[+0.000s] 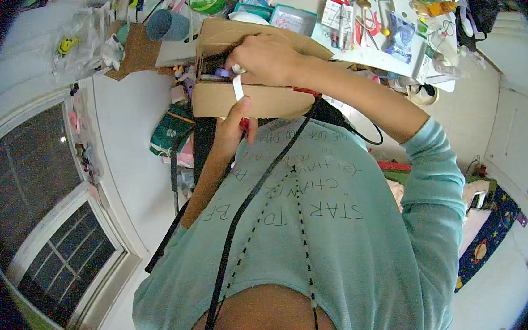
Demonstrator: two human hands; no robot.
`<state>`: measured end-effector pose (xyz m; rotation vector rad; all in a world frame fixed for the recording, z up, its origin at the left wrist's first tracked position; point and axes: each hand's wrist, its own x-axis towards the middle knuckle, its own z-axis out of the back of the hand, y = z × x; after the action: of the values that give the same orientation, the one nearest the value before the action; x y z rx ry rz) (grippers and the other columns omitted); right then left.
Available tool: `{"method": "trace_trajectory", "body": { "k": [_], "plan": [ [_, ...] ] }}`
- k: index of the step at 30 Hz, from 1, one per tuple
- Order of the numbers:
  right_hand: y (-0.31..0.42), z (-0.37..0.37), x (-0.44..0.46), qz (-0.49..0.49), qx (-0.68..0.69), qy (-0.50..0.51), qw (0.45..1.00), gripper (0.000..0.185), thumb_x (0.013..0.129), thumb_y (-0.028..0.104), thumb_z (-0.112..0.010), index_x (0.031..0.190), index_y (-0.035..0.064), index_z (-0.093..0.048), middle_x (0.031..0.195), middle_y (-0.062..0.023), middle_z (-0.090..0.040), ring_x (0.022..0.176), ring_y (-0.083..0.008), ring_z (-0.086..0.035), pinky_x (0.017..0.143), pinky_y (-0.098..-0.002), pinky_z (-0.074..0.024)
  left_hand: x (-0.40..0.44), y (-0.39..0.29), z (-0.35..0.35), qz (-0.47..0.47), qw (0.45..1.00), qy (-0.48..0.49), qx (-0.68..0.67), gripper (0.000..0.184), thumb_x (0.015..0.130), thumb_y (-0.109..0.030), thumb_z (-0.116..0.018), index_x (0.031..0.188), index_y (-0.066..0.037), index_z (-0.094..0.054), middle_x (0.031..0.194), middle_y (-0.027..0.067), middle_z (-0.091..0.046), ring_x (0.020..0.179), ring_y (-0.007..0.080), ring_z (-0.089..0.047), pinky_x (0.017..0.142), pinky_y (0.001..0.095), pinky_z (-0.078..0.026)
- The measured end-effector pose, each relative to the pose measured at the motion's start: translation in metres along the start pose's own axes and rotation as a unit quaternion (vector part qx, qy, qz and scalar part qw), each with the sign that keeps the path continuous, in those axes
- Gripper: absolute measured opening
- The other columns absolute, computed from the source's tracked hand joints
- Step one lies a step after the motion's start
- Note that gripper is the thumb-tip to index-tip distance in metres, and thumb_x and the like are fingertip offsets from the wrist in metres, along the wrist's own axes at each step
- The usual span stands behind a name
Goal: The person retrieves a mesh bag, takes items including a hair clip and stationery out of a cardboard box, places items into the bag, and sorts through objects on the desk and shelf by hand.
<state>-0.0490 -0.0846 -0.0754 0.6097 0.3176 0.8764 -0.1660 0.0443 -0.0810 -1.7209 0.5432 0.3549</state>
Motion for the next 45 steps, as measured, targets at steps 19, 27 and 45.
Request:
{"method": "trace_trajectory", "body": {
  "k": [19, 27, 45],
  "plan": [
    [-0.001, 0.062, -0.012, -0.129, 0.117, -0.280, 0.944, 0.020, 0.074, 0.022, -0.061, 0.088, 0.0079, -0.063, 0.053, -0.0078, -0.055, 0.043, -0.0160, -0.049, 0.046, -0.0254, -0.0400, 0.025, 0.001, -0.007, -0.021, 0.998, -0.047, -0.030, 0.037, 0.084, -0.039, -0.040, 0.067, -0.007, -0.048, 0.040, 0.0025, -0.041, 0.032, 0.0095, -0.037, 0.034, 0.0207, -0.024],
    [-0.061, 0.104, -0.068, -0.194, 0.441, -0.518, 0.707, 0.020, 0.077, 0.021, -0.059, 0.088, 0.0040, -0.061, 0.081, 0.0003, -0.059, 0.065, -0.0047, -0.050, 0.058, -0.0165, -0.0378, 0.021, 0.002, 0.005, -0.028, 0.999, -0.027, 0.012, 0.040, 0.086, -0.040, -0.035, 0.065, -0.009, -0.047, 0.039, 0.0003, -0.038, 0.033, 0.0081, -0.030, 0.034, 0.0206, -0.020],
    [-0.289, -0.030, -0.111, -0.493, 0.284, -0.284, 0.771, 0.035, 0.073, 0.022, -0.063, 0.098, -0.0019, -0.056, 0.069, -0.0039, -0.057, 0.052, -0.0094, -0.052, 0.048, -0.0215, -0.0442, 0.019, -0.004, 0.003, -0.042, 0.991, -0.101, -0.073, 0.027, 0.085, -0.025, -0.042, 0.076, 0.000, -0.048, 0.057, 0.0064, -0.049, 0.031, 0.0084, -0.033, 0.031, 0.0203, -0.022]
  ]
}}
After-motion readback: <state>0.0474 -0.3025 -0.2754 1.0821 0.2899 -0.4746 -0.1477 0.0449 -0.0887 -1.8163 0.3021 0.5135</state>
